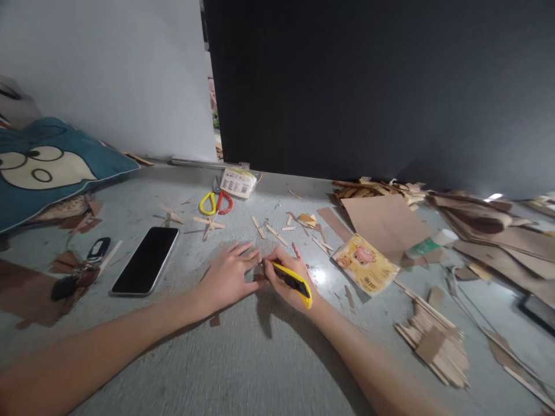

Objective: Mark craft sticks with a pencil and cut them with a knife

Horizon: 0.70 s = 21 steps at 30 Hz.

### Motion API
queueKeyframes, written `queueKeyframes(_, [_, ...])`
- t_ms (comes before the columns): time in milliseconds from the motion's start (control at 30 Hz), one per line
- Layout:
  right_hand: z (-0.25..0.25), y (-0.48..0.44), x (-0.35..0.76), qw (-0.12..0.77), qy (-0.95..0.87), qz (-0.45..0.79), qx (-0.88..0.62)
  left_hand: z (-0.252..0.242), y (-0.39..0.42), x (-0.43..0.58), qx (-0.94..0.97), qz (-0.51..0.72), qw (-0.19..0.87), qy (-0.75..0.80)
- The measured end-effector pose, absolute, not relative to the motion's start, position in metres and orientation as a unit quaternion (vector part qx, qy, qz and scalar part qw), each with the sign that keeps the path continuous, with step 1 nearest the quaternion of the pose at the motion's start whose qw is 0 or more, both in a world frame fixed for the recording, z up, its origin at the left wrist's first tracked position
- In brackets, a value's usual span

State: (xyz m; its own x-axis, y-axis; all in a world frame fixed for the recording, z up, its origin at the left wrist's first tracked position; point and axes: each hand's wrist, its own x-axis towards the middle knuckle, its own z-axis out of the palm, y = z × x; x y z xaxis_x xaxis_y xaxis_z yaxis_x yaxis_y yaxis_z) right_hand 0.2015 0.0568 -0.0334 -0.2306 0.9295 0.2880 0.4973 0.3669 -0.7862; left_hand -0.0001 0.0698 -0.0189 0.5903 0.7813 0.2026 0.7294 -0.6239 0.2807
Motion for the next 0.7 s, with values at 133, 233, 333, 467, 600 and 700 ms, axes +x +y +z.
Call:
queueKeyframes(133, [-0.026, 0.052, 0.195, 0.386, -0.750, 0.268, -0.466, -0.019, 0.069, 0.000, 0.890, 0.148, 0.073, 0.425])
queueKeyframes(233, [-0.021, 0.047, 0.188, 0.396, -0.753, 0.253, -0.460, -0.017, 0.068, 0.001, 0.895, 0.129, 0.065, 0.423])
queueKeyframes(333, [-0.017, 0.046, 0.185, 0.396, -0.746, 0.266, -0.464, -0.014, 0.068, 0.000, 0.897, 0.116, 0.069, 0.422])
queueKeyframes(467, [-0.014, 0.050, 0.184, 0.379, -0.742, 0.270, -0.482, -0.013, 0.067, 0.000, 0.899, 0.109, 0.072, 0.417])
queueKeyframes(600, [-0.016, 0.059, 0.186, 0.369, -0.732, 0.284, -0.497, -0.014, 0.067, 0.000, 0.897, 0.122, 0.066, 0.420])
queueKeyframes(700, [-0.018, 0.065, 0.188, 0.390, -0.694, 0.325, -0.511, -0.014, 0.068, 0.000, 0.894, 0.128, 0.067, 0.425])
